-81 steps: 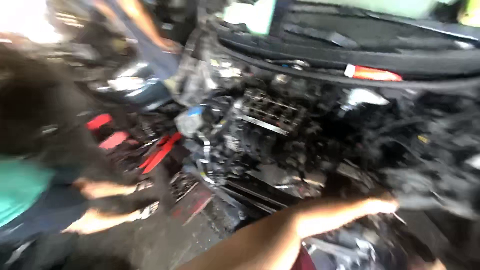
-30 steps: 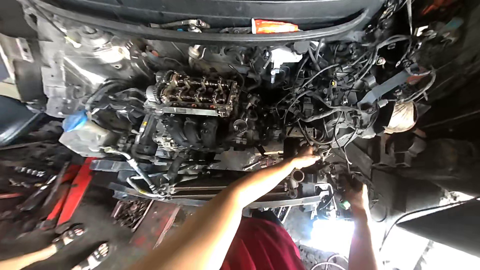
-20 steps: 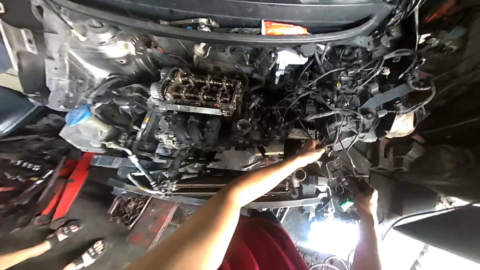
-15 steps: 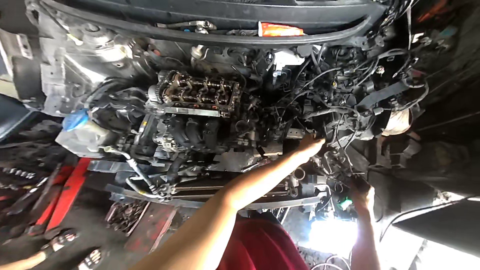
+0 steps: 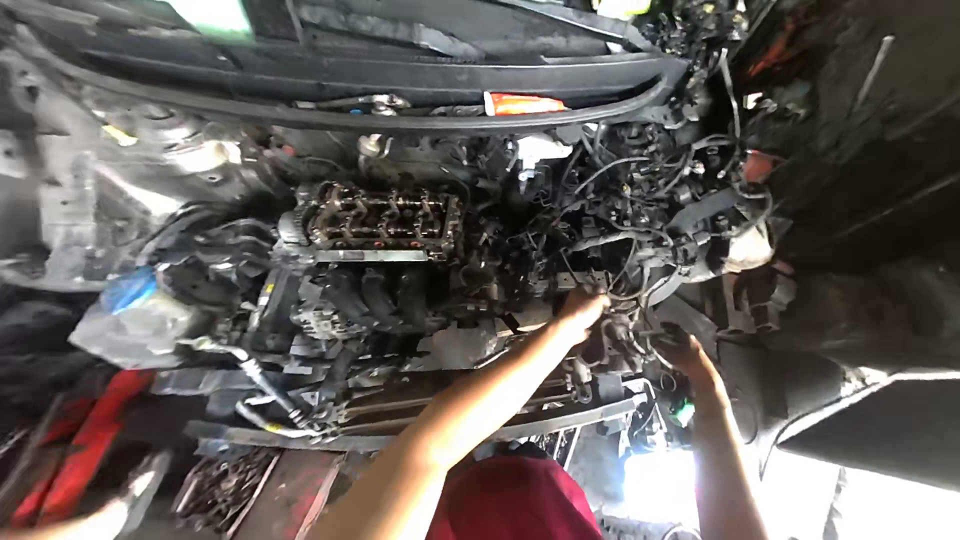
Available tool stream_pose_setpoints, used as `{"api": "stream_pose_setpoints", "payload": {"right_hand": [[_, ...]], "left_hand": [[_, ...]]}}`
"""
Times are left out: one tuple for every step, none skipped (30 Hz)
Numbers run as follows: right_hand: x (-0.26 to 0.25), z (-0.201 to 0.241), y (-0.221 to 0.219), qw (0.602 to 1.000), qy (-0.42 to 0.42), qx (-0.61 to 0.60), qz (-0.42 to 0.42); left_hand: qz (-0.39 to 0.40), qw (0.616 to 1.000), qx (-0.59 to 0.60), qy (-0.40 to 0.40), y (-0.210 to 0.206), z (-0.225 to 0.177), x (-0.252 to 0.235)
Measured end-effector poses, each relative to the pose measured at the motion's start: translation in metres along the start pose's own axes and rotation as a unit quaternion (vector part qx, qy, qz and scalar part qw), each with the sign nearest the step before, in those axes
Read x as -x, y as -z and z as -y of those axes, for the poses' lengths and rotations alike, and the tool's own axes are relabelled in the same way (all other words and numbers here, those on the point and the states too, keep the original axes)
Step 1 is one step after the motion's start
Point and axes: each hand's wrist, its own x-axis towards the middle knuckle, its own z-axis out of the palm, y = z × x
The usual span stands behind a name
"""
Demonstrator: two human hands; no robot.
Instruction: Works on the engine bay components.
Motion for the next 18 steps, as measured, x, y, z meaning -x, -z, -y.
{"api": "stream_pose_setpoints", "payload": {"right_hand": [[0.000, 0.010, 0.004, 0.998, 0.035, -0.037, -0.040], [-0.003, 0.020, 0.008, 0.990, 0.068, -0.084, -0.084], [-0.007, 0.033, 0.013, 0.979, 0.086, -0.138, -0.123], [-0.015, 0.046, 0.020, 0.965, 0.088, -0.194, -0.150], [-0.025, 0.058, 0.026, 0.952, 0.074, -0.249, -0.163], [-0.036, 0.071, 0.033, 0.937, 0.055, -0.301, -0.168], [-0.045, 0.082, 0.039, 0.922, 0.045, -0.343, -0.172], [-0.056, 0.091, 0.044, 0.911, 0.044, -0.372, -0.171], [-0.066, 0.098, 0.047, 0.904, 0.047, -0.390, -0.169], [-0.075, 0.106, 0.049, 0.900, 0.050, -0.400, -0.164], [-0.082, 0.113, 0.050, 0.900, 0.050, -0.403, -0.157], [-0.087, 0.118, 0.050, 0.901, 0.049, -0.405, -0.149], [-0.090, 0.124, 0.050, 0.901, 0.046, -0.406, -0.143], [-0.092, 0.129, 0.050, 0.901, 0.042, -0.408, -0.142], [-0.094, 0.131, 0.049, 0.899, 0.038, -0.413, -0.143], [-0.095, 0.132, 0.048, 0.897, 0.036, -0.419, -0.136], [-0.097, 0.130, 0.046, 0.897, 0.039, -0.423, -0.121], [-0.097, 0.129, 0.044, 0.899, 0.042, -0.423, -0.107]], "left_hand": [[0.007, 1.000, -0.011, -0.004, -0.002, 0.000, 0.002], [0.012, 1.000, -0.022, -0.007, -0.005, 0.001, 0.003], [0.016, 0.999, -0.035, -0.006, -0.008, 0.002, 0.002], [0.024, 0.998, -0.051, 0.000, -0.011, 0.002, 0.002], [0.028, 0.997, -0.067, 0.008, -0.014, 0.003, 0.000], [0.031, 0.996, -0.078, 0.020, -0.016, 0.002, 0.000], [0.032, 0.995, -0.084, 0.035, -0.018, 0.001, 0.000], [0.029, 0.995, -0.088, 0.046, -0.020, 0.000, 0.000], [0.027, 0.994, -0.089, 0.054, -0.022, -0.001, 0.000], [0.024, 0.995, -0.084, 0.057, -0.025, -0.002, -0.002], [0.023, 0.995, -0.080, 0.056, -0.027, -0.001, -0.005], [0.028, 0.995, -0.079, 0.055, -0.029, -0.001, -0.007], [0.034, 0.995, -0.076, 0.051, -0.032, 0.000, -0.010], [0.041, 0.995, -0.075, 0.049, -0.036, 0.001, -0.013], [0.049, 0.995, -0.075, 0.048, -0.039, 0.000, -0.012], [0.054, 0.995, -0.075, 0.045, -0.041, -0.001, -0.010], [0.059, 0.994, -0.076, 0.043, -0.042, -0.004, -0.005], [0.061, 0.994, -0.076, 0.040, -0.042, -0.006, 0.000]]}}
